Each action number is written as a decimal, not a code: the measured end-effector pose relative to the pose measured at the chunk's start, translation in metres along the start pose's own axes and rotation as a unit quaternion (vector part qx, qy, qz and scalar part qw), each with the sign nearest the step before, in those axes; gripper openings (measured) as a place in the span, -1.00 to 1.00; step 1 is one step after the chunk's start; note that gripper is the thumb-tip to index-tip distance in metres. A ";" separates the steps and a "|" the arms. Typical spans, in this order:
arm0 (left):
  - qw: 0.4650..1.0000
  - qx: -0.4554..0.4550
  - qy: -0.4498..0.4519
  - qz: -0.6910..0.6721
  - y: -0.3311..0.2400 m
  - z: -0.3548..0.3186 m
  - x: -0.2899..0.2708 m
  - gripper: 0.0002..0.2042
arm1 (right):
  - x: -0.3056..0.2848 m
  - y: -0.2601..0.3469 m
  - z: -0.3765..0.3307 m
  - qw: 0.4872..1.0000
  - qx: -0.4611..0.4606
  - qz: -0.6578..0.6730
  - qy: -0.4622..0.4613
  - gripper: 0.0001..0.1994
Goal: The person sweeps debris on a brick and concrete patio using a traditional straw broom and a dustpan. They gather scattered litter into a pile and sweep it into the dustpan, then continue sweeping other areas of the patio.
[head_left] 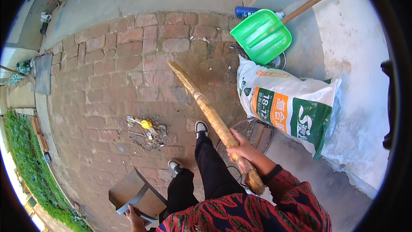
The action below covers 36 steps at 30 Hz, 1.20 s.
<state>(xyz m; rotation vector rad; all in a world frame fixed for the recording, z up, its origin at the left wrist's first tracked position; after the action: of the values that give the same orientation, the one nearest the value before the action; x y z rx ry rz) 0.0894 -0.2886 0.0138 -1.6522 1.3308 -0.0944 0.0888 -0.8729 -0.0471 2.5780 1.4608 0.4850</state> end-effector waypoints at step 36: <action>0.985 -0.015 0.171 0.028 -0.016 0.067 0.059 -0.74 | 0.102 0.011 0.030 0.996 0.073 0.029 0.033 -0.26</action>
<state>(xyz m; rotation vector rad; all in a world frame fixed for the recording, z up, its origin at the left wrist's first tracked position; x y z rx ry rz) 0.1629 -0.2946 -0.0383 -1.6736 1.6415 -0.3401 0.1563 -0.7903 -0.0509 2.7495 1.4990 0.4917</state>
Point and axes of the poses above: each hand's wrist, its own z-axis towards the middle knuckle, its own x-axis out of the palm, y = z × x, the point moved 8 cm from there along z, towards the middle knuckle, and after that the axes turned 8 degrees about x, right-handed, at the moved point
